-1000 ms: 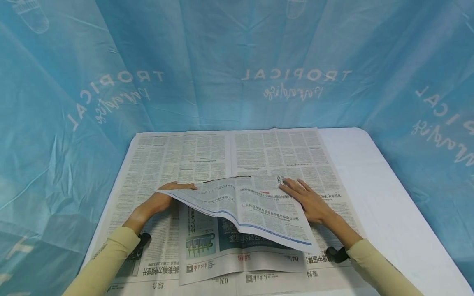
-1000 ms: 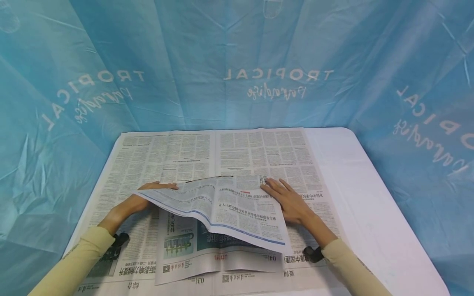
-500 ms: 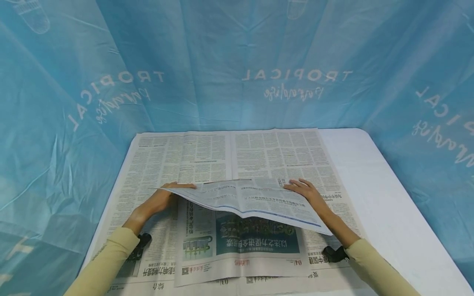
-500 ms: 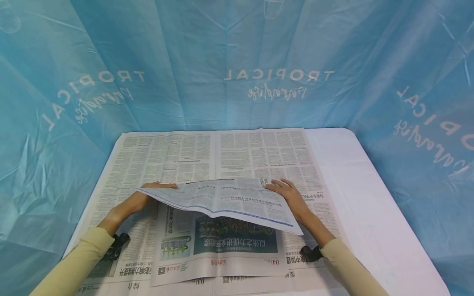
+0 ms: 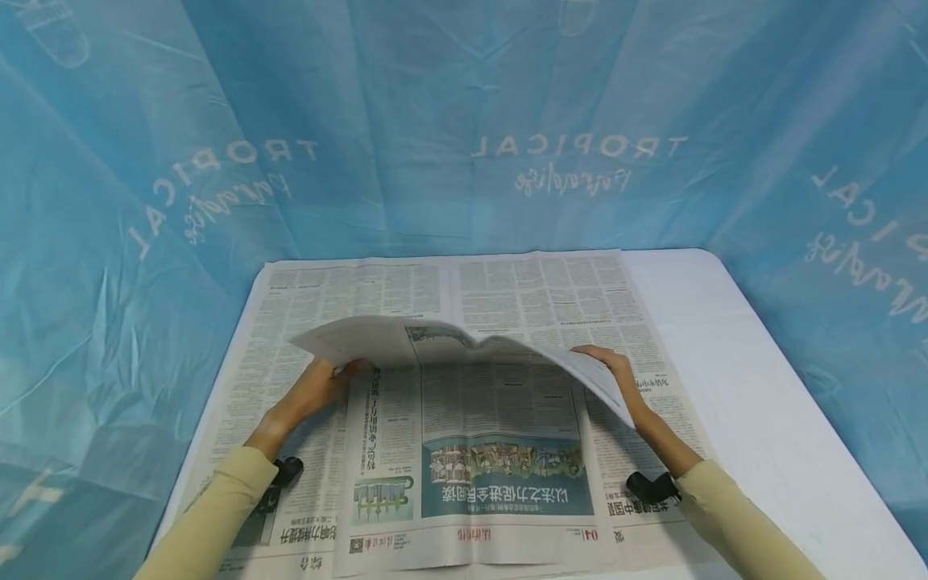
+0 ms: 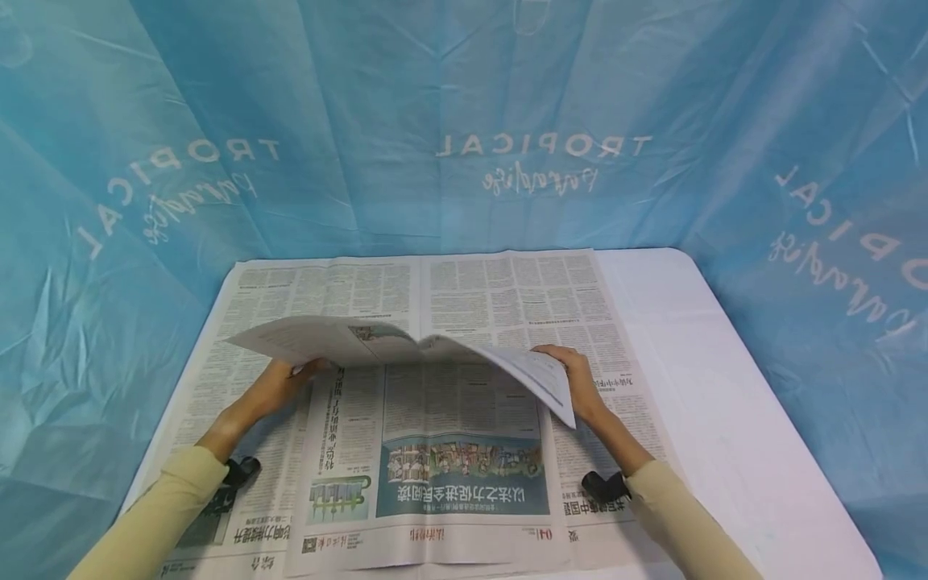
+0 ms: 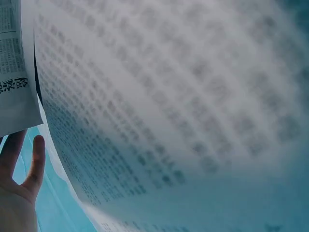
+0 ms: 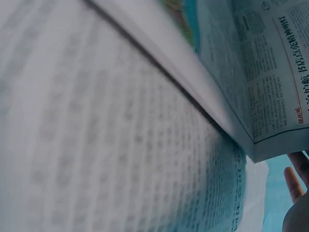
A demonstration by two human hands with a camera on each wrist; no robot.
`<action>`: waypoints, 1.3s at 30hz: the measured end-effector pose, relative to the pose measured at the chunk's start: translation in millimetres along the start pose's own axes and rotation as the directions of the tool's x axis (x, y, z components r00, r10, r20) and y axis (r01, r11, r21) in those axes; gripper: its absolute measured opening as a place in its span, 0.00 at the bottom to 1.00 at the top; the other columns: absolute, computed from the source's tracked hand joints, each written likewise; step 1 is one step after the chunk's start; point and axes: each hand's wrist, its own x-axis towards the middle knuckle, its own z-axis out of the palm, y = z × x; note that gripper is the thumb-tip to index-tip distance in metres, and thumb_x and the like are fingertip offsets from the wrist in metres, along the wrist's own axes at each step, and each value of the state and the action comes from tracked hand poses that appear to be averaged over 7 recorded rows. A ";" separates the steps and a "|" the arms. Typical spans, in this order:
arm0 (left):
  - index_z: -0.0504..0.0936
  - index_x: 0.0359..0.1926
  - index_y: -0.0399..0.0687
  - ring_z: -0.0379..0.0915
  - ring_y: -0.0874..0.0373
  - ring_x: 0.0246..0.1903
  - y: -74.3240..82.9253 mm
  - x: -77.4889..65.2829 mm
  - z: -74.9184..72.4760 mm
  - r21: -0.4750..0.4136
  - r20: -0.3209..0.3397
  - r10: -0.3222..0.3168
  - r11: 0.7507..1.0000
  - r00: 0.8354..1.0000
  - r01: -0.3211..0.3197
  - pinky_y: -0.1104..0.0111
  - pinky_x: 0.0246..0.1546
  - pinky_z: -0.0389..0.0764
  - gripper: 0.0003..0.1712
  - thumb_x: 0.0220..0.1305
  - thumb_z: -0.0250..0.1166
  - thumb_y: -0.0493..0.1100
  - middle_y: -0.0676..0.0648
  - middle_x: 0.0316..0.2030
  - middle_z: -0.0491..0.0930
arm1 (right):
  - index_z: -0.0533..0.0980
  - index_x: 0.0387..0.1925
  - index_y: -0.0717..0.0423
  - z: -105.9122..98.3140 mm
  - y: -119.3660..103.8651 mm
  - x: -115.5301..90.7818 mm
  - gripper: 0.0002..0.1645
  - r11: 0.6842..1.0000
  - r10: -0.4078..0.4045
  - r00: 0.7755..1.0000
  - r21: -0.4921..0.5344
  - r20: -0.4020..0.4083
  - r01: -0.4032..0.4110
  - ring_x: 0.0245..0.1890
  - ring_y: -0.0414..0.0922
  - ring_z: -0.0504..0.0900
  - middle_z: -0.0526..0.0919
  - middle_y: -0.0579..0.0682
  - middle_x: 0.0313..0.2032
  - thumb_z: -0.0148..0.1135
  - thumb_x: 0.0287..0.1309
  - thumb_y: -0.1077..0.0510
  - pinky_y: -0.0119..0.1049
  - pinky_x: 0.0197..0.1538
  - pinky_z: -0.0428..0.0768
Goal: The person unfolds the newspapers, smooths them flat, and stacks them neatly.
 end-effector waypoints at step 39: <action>0.87 0.32 0.40 0.67 0.62 0.17 -7.9 8.0 1.7 0.151 -0.008 -0.278 0.949 0.961 0.276 0.70 0.22 0.67 0.13 0.67 0.64 0.45 0.48 0.23 0.83 | 0.74 0.23 0.61 14.2 8.8 4.2 0.16 0.875 0.439 0.895 -0.193 -0.073 -0.445 0.14 0.38 0.68 0.83 0.59 0.27 0.63 0.64 0.57 0.29 0.18 0.66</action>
